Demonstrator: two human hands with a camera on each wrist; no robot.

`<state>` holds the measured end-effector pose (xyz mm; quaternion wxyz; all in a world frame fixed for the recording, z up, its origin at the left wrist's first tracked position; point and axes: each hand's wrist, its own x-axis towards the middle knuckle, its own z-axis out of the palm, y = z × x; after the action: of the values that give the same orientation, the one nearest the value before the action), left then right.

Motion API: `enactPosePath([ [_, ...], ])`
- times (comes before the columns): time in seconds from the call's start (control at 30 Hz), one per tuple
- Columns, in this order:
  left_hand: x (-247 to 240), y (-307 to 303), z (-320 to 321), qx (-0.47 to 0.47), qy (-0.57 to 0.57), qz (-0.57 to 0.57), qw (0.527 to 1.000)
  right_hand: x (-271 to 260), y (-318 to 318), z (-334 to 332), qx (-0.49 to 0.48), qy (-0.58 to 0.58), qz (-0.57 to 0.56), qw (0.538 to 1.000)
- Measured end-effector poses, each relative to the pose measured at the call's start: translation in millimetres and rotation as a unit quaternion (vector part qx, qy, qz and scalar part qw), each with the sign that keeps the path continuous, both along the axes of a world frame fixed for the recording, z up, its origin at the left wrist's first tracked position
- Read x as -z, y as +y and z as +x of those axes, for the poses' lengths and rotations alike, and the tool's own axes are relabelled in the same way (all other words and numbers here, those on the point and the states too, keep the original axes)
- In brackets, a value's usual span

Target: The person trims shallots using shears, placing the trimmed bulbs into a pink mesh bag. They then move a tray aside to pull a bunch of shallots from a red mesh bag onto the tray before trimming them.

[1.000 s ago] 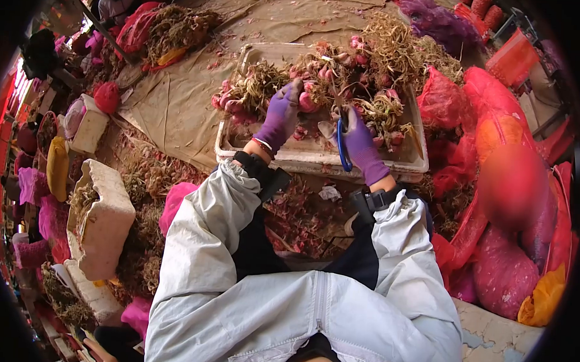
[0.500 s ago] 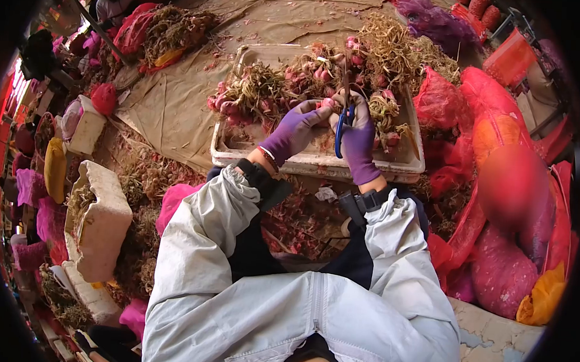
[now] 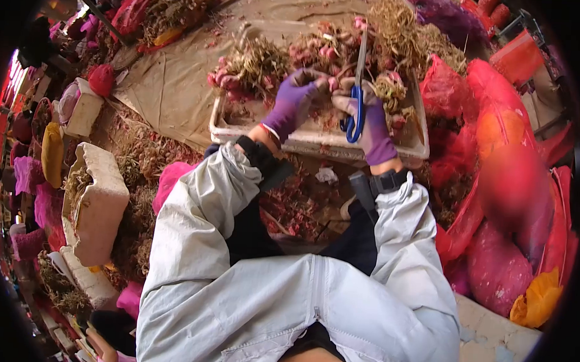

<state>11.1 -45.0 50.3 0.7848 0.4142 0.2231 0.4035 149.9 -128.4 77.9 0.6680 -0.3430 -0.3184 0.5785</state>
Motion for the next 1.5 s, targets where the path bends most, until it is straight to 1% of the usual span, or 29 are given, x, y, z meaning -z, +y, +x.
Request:
enactPosePath([
  [0.03, -5, -4, -1, -0.015, 0.008, -0.004, 1.0, -7, -4, 0, 0.009, -0.145, -0.013, 0.989],
  [0.07, -11, -6, 0, -0.044, 0.063, 0.0, 0.997, -2, -8, 0, 0.031, -0.176, -0.031, 0.983],
  [0.13, -12, -5, -3, -0.004, 0.044, 0.004, 0.999, 10, -3, 11, -0.01, -0.138, -0.021, 0.99],
  [0.2, -5, 2, -2, 0.028, -0.032, -0.003, 0.999, 10, -1, 14, -0.023, -0.089, -0.012, 0.996],
  [0.23, 0, 10, -1, 0.038, -0.11, -0.031, 0.993, 18, 7, 25, -0.128, 0.001, 0.059, 0.99],
  [0.27, 6, 16, -4, 0.037, -0.11, -0.023, 0.993, 6, 2, 20, -0.157, 0.051, 0.082, 0.983],
  [0.33, 7, 33, -8, -0.001, -0.045, -0.003, 0.999, -43, -15, 1, -0.058, -0.16, 0.023, 0.985],
  [0.37, -4, 22, -9, 0.007, -0.069, -0.021, 0.997, -48, -11, -2, -0.012, -0.223, 0.032, 0.974],
  [0.4, 0, 26, -11, 0.062, -0.091, 0.026, 0.994, -29, 2, 7, 0.028, -0.182, -0.004, 0.983],
  [0.47, -15, 7, -3, 0.016, -0.059, 0.019, 0.998, 5, 20, 20, 0.134, -0.192, 0.015, 0.972],
  [0.5, -24, 1, -3, 0.003, -0.015, 0.081, 0.997, 2, 19, 19, 0.135, -0.194, 0.016, 0.972],
  [0.57, -24, 2, -5, 0.023, 0.006, 0.114, 0.993, -1, 13, 15, 0.086, -0.117, -0.093, 0.985],
  [0.6, -24, 2, -6, 0.042, 0.029, 0.147, 0.988, -2, 10, 13, 0.086, -0.118, -0.093, 0.985],
  [0.67, -8, 11, -2, 0.017, 0.016, 0.196, 0.98, -5, 6, 6, 0.07, -0.128, -0.07, 0.987],
  [0.7, -4, 12, -3, 0.023, 0.05, 0.236, 0.97, -5, 5, 2, 0.062, -0.125, -0.019, 0.99],
  [0.73, 0, 14, -3, 0.03, 0.085, 0.275, 0.957, 0, 6, 3, 0.061, -0.125, -0.021, 0.99],
  [0.77, 2, 14, 3, -0.013, 0.114, 0.318, 0.941, 5, 9, 3, 0.086, -0.12, -0.002, 0.989],
  [0.8, 4, 12, 5, -0.014, 0.114, 0.319, 0.941, 9, 11, 4, 0.11, -0.114, 0.017, 0.987],
  [0.87, 4, 8, 6, 0.047, 0.045, 0.215, 0.974, 10, 10, 4, 0.119, -0.13, 0.007, 0.984],
  [0.93, -1, 5, 4, 0.029, 0.033, 0.238, 0.97, 11, 9, 3, 0.128, -0.144, -0.004, 0.981],
  [1.0, -6, 5, -2, 0.014, 0.065, 0.198, 0.978, 14, 9, 5, 0.113, -0.156, 0.014, 0.981],
  [1.03, -8, 5, -5, 0.015, 0.065, 0.198, 0.978, 16, 9, 5, 0.114, -0.155, 0.014, 0.981],
  [1.1, -22, 3, -9, 0.023, 0.146, 0.255, 0.956, 14, 8, 3, 0.106, -0.166, 0.021, 0.98],
  [1.23, -9, 2, -1, 0.033, 0.173, 0.238, 0.955, 13, 7, 2, 0.094, -0.169, 0.061, 0.979],
  [1.3, -7, 0, 5, -0.022, 0.073, 0.22, 0.972, 8, 9, 1, 0.116, -0.201, 0.038, 0.972],
  [1.33, -6, 1, 4, -0.023, 0.074, 0.221, 0.972, 8, 10, 1, 0.116, -0.2, 0.039, 0.972],
  [1.4, -10, 2, 1, 0.081, 0.006, 0.07, 0.994, 7, 10, 3, 0.153, -0.202, 0.042, 0.966],
  [1.43, -11, 2, -5, 0.176, -0.003, 0.004, 0.984, 17, 15, 8, 0.161, -0.208, 0.069, 0.962],
  [1.5, -15, 0, -5, 0.178, 0.0, 0.018, 0.984, 12, 13, 9, 0.164, -0.228, 0.063, 0.958],
])
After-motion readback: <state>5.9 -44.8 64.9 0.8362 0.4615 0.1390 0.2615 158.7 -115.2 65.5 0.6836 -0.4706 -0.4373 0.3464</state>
